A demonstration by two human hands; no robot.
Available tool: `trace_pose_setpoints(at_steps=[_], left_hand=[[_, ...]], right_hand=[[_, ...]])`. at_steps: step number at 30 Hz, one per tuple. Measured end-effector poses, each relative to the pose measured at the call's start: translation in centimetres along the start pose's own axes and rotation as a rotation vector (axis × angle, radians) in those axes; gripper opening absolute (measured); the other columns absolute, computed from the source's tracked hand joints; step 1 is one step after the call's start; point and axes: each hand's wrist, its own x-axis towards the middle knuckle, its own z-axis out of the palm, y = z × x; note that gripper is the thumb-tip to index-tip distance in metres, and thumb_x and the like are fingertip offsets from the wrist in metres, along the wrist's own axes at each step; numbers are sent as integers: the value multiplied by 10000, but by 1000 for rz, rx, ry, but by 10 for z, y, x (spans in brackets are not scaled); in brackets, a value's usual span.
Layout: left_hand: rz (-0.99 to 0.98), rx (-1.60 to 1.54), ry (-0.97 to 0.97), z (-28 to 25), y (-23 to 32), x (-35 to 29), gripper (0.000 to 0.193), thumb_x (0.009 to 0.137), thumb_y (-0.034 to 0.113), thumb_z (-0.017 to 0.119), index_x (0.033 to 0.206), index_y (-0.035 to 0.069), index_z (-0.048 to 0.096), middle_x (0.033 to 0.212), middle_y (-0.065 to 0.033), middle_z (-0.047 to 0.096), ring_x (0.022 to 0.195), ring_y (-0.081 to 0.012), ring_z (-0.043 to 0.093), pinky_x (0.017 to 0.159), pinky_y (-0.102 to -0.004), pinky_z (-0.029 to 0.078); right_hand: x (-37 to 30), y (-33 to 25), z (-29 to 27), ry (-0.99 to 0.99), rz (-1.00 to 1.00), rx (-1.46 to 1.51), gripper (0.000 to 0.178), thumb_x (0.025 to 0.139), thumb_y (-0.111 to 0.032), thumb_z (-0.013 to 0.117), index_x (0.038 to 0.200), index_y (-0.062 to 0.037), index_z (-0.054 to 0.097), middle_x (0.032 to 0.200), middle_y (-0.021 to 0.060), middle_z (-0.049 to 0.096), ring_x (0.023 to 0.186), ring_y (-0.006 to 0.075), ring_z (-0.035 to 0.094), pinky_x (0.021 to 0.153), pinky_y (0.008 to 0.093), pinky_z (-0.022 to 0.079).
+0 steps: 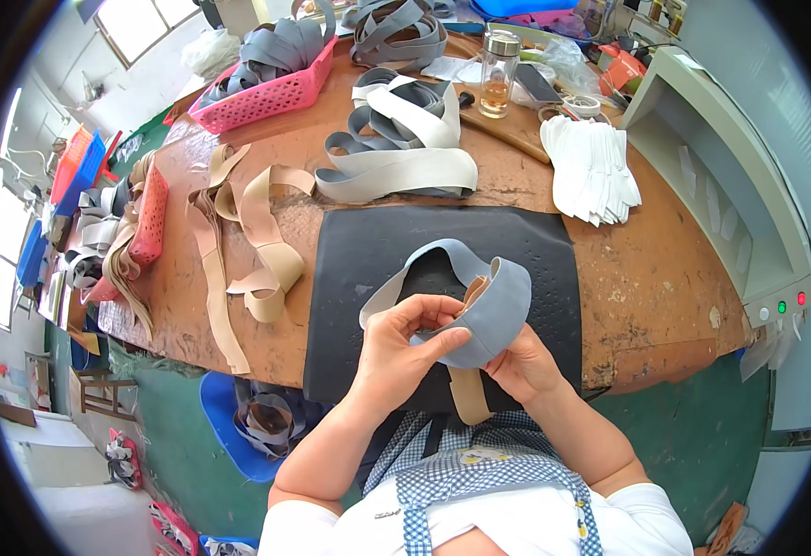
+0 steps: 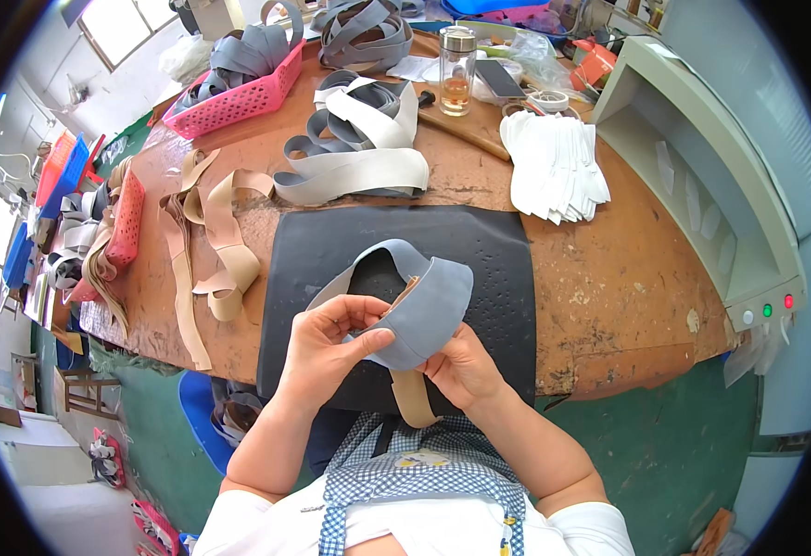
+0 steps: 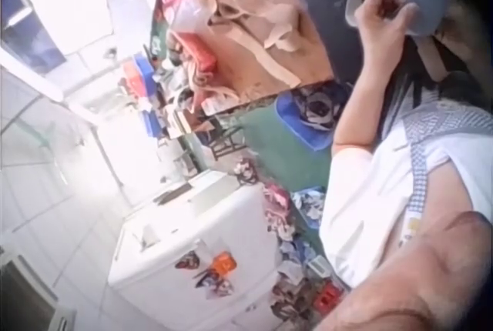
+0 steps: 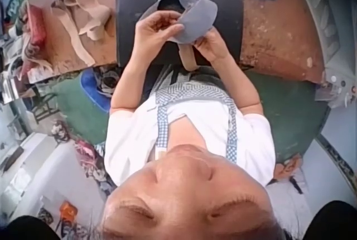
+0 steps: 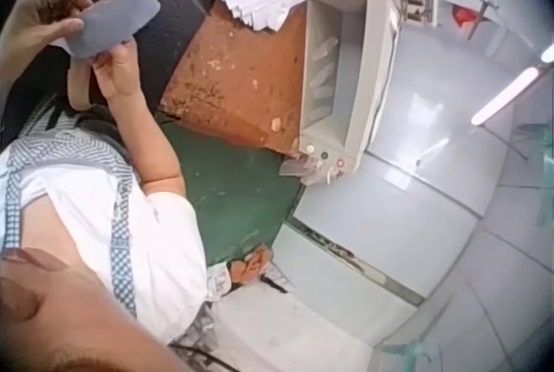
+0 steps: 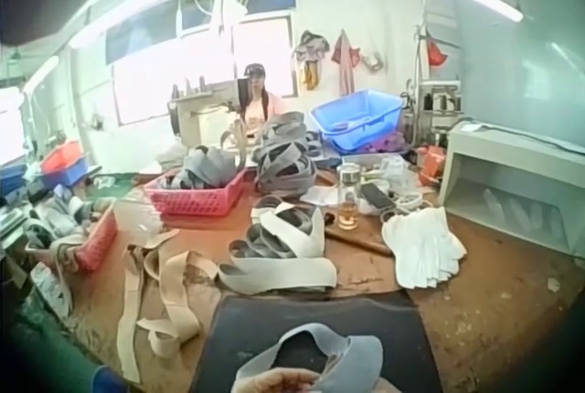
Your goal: Assembling shoe upper components by hand at a workbench.
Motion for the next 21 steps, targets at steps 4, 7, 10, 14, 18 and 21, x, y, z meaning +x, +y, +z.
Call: trace_pose_setpoints(at_steps=[4, 7, 10, 14, 18, 21], left_hand=[[-4, 12, -9, -2, -2, 1, 289, 825, 24, 799, 1089, -39, 698, 934, -27, 691, 856, -74, 621, 798, -228, 531], [-41, -32, -25, -3, -1, 1, 287, 822, 28, 802, 1083, -37, 701, 947, -38, 700, 864, -80, 629, 806, -232, 531], [-28, -3, -34, -4, 0, 2, 279, 823, 31, 803, 1075, -37, 702, 951, -44, 702, 874, -86, 635, 816, -237, 530], [-60, -30, -27, -5, 1, 1, 282, 820, 28, 803, 1076, -38, 703, 939, -46, 699, 879, -93, 638, 824, -243, 529], [-64, -47, -31, -6, -1, 2, 286, 819, 26, 804, 1078, -38, 704, 938, -48, 699, 877, -93, 637, 821, -243, 530], [-52, -28, -36, -6, -1, 3, 281, 820, 29, 805, 1074, -35, 705, 937, -48, 701, 872, -90, 640, 818, -239, 532]], right_hand=[[0, 0, 2, 22, 1, -2, 317, 959, -130, 631, 1262, -53, 582, 1176, 50, 660, 1055, 159, 666, 905, 343, 560], [1, 1, -1, 5, 10, -23, 318, 956, -123, 634, 1263, -56, 580, 1170, 43, 658, 1048, 153, 661, 890, 334, 558], [0, 0, 3, 26, -6, -16, 310, 957, -124, 634, 1257, -61, 583, 1151, 36, 661, 1024, 145, 661, 856, 314, 554], [2, 1, 1, 16, -6, -24, 308, 957, -120, 634, 1257, -65, 583, 1138, 32, 664, 1004, 137, 660, 826, 299, 546], [3, 2, -2, 29, -7, -18, 300, 959, -118, 632, 1251, -66, 587, 1133, 29, 666, 991, 132, 660, 804, 290, 540], [2, 2, 1, 29, -8, -15, 297, 959, -116, 631, 1247, -62, 586, 1135, 34, 666, 994, 137, 662, 809, 295, 544]])
